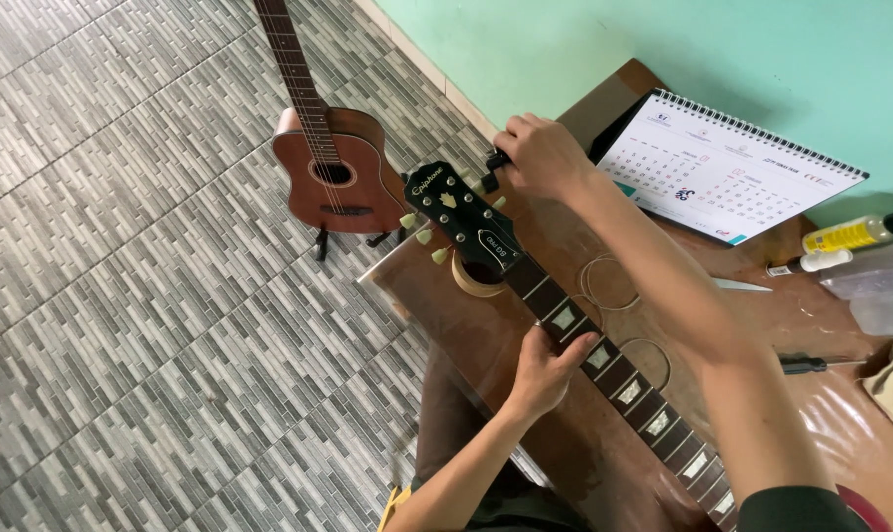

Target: The person is changing the strings on a red electric guitar. They unwind a new string, thread it through the guitar's bridge, and then wind it onto the tuning peg at the headstock. The person uses a string winder to tighten the string and a string cutter to trim the excess.

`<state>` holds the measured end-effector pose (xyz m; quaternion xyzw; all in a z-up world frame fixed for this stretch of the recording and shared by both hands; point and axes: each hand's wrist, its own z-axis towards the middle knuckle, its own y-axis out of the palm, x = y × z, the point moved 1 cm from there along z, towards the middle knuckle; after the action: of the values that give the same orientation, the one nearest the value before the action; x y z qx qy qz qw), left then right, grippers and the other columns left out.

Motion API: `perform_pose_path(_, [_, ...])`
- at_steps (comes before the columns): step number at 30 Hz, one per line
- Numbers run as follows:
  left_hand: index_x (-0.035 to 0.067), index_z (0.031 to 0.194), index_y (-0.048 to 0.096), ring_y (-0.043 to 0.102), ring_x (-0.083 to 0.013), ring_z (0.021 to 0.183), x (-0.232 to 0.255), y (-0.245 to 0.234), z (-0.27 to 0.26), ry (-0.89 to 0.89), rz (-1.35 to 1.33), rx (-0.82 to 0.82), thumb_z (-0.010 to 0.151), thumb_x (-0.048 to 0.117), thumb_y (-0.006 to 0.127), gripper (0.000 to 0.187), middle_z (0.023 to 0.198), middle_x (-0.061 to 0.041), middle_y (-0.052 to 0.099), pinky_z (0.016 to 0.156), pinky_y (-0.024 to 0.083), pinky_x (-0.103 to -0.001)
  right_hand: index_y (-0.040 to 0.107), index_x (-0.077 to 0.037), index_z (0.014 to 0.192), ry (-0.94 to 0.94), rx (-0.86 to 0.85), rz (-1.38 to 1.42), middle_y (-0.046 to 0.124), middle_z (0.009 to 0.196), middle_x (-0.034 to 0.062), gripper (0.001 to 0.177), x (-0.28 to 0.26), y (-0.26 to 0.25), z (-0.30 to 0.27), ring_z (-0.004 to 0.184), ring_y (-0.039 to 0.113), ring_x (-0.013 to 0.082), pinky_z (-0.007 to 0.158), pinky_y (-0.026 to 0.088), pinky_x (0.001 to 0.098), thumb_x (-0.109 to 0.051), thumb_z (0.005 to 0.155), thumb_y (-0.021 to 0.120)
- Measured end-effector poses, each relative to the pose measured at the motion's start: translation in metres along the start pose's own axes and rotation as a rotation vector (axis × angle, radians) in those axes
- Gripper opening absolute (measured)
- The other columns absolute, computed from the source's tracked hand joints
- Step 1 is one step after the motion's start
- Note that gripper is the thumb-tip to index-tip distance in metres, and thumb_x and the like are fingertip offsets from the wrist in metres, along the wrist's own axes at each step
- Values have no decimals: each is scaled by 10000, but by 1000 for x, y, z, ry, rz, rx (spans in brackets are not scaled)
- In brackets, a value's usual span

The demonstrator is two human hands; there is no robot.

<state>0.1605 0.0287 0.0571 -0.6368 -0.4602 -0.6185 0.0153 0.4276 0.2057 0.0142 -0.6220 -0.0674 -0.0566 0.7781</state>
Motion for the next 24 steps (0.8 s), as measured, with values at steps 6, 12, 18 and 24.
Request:
perform_pose_path(6, [-72, 1170, 653, 646, -145, 950, 0, -2, 1, 26, 13, -20, 917, 131, 815, 363, 995, -183, 725, 795, 592, -330, 643, -117, 1115, -104, 118, 43, 536, 940, 55, 385, 2, -6, -14, 914, 605, 269, 850, 540, 377, -227, 794, 825])
perform_pose_path(12, [-92, 1177, 645, 638, -145, 952, -10, -2, 1, 39, -9, -15, 933, 123, 801, 361, 1007, -197, 726, 799, 599, -347, 651, -153, 1105, -78, -66, 51, 631, 971, 15, 343, -3, 15, -33, 951, 636, 224, 899, 567, 351, -213, 806, 808])
perform_pose_path(18, [-79, 1161, 643, 651, -138, 935, -11, -3, 1, 32, -28, -14, 928, 122, 804, 348, 983, -169, 719, 784, 601, -309, 639, -229, 939, -65, -48, -76, 660, 827, -58, 280, -10, 6, -31, 843, 665, 152, 774, 593, 286, -386, 793, 820])
perform_pose_path(24, [-76, 1159, 638, 645, -145, 943, -7, -2, 0, 28, -19, -25, 946, 118, 785, 324, 994, -171, 718, 793, 604, -328, 709, -226, 958, -103, -114, -86, 741, 877, -57, 297, -9, 82, -9, 882, 716, 140, 863, 592, 276, -258, 728, 895])
